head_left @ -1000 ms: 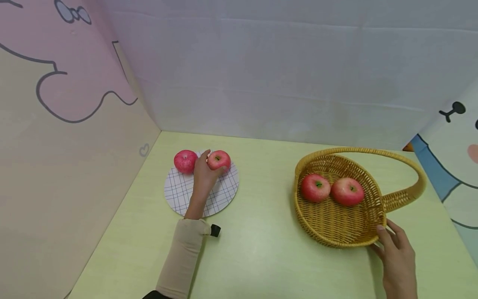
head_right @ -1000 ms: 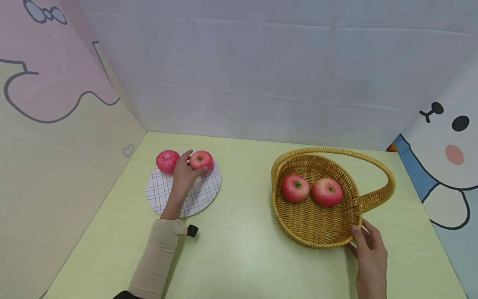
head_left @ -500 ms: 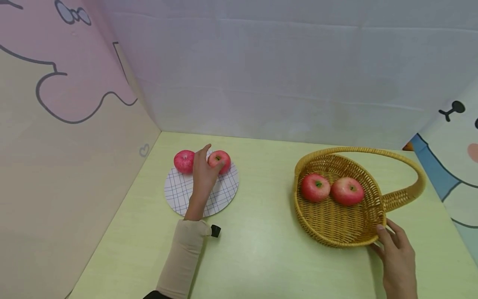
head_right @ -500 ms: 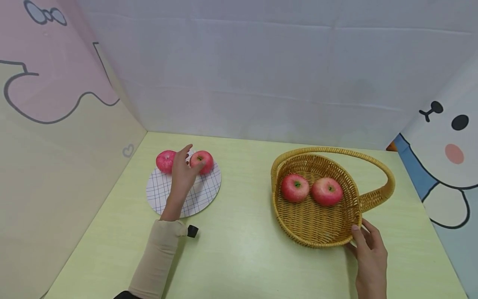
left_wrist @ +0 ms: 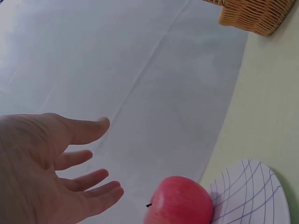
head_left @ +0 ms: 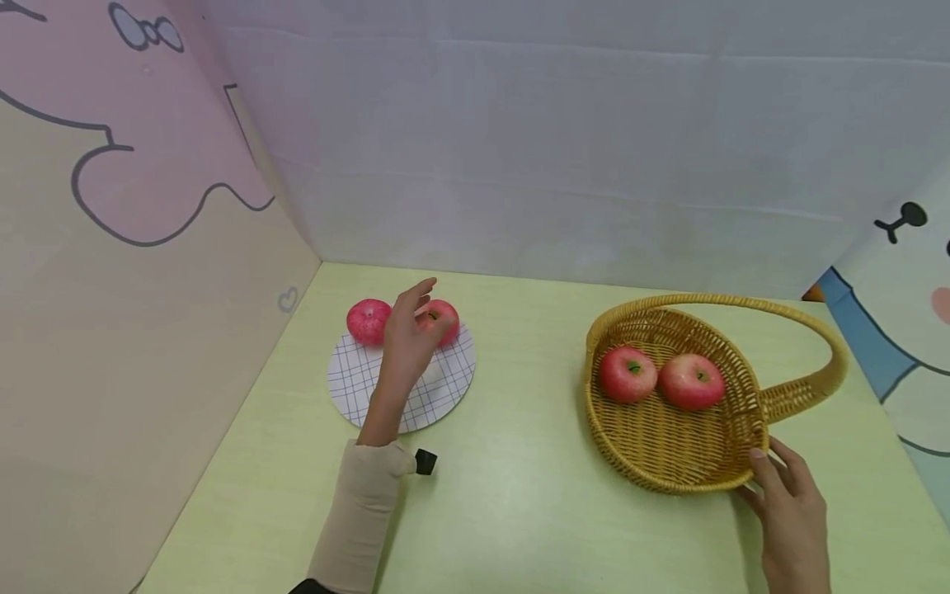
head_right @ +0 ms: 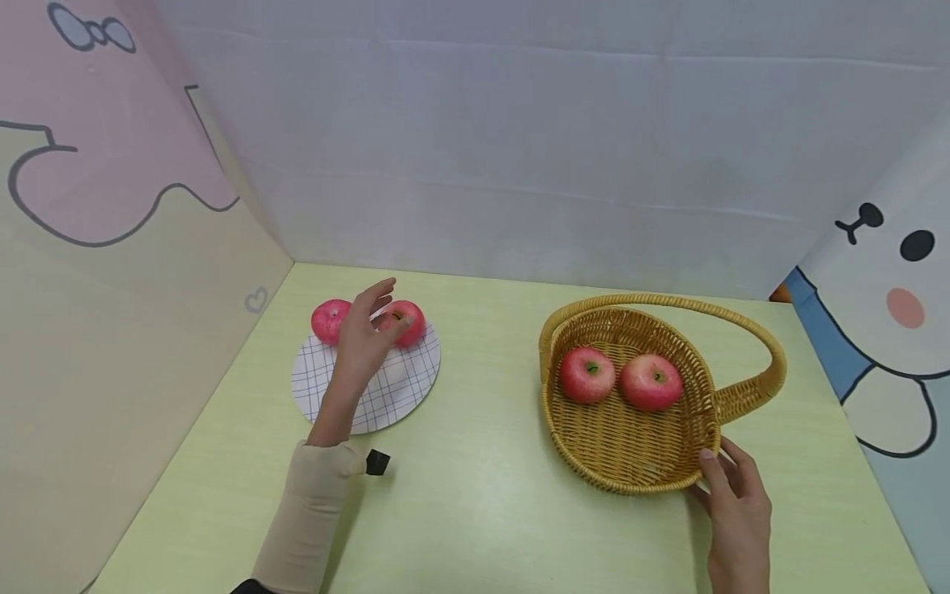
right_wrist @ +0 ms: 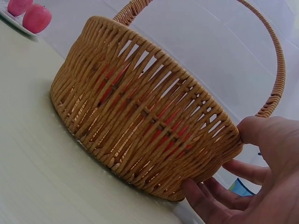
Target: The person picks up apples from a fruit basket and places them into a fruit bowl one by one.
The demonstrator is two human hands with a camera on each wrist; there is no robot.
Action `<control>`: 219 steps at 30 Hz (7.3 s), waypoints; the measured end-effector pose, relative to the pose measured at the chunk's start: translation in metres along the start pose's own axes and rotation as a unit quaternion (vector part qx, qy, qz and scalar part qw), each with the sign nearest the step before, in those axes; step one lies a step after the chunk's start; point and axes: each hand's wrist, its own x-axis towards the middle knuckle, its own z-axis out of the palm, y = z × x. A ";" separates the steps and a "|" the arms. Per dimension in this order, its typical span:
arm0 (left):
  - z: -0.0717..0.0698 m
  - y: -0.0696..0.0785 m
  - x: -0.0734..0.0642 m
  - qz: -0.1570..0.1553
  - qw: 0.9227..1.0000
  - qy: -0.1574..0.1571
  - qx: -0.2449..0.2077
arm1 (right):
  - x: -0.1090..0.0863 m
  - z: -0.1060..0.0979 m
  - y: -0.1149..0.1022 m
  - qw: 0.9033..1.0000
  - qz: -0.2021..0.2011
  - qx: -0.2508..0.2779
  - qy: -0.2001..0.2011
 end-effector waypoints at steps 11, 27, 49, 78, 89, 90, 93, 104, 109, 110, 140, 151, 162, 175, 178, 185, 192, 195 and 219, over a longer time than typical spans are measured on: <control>-0.002 0.014 -0.003 0.113 0.974 -0.195 -0.028 | 0.001 -0.001 -0.001 1.000 0.009 -0.007 0.000; 0.012 0.028 -0.012 0.161 0.921 -0.349 -0.065 | -0.002 -0.001 0.000 1.000 0.000 0.009 -0.004; 0.066 0.053 -0.054 0.174 0.918 -0.344 -0.096 | 0.000 -0.003 0.003 1.000 -0.005 0.017 0.005; 0.148 0.083 -0.099 0.104 0.955 -0.276 -0.027 | 0.001 -0.001 0.003 1.000 -0.006 0.022 0.001; 0.175 0.088 -0.092 0.101 0.958 -0.260 0.065 | -0.001 -0.002 0.002 1.000 -0.008 0.028 0.005; 0.177 0.088 -0.091 0.102 0.958 -0.257 0.069 | -0.001 -0.002 0.002 1.000 -0.008 0.028 0.004; 0.185 0.088 -0.089 0.098 0.960 -0.251 0.081 | -0.001 -0.002 0.002 0.999 -0.013 0.031 0.005; 0.208 0.085 -0.085 0.039 0.958 -0.236 0.160 | -0.002 0.000 0.005 0.999 -0.014 0.035 0.001; 0.209 0.085 -0.081 0.036 0.958 -0.235 0.162 | -0.005 0.001 0.004 0.999 -0.020 0.028 -0.015; 0.210 0.086 -0.080 0.035 0.958 -0.234 0.161 | -0.005 0.001 0.003 0.999 -0.021 0.024 -0.014; 0.238 0.087 -0.078 0.080 0.901 -0.206 0.373 | -0.003 0.001 -0.008 1.000 0.007 -0.008 -0.001; 0.243 0.081 -0.076 0.113 0.895 -0.181 0.392 | 0.001 -0.001 -0.006 1.000 -0.012 0.002 -0.005; 0.245 0.075 -0.072 0.146 0.871 -0.178 0.435 | 0.002 -0.001 -0.006 1.000 -0.004 0.007 -0.009; 0.246 0.073 -0.073 0.184 0.851 -0.152 0.468 | 0.003 0.000 -0.006 1.000 -0.002 0.011 -0.005; 0.245 0.075 -0.074 0.180 0.855 -0.151 0.462 | 0.004 0.000 -0.006 1.000 -0.001 0.007 -0.002; 0.241 0.081 -0.074 0.183 0.857 -0.157 0.456 | 0.004 -0.001 -0.004 1.000 -0.011 0.020 -0.003; 0.232 0.089 -0.078 0.192 0.866 -0.174 0.427 | 0.002 -0.003 -0.003 1.000 -0.014 0.022 0.001; 0.225 0.095 -0.078 0.190 0.873 -0.189 0.408 | 0.001 -0.003 -0.004 0.999 -0.021 0.028 -0.004; 0.184 0.106 -0.074 0.147 0.933 -0.275 0.181 | 0.002 0.000 -0.004 0.999 -0.021 0.036 -0.009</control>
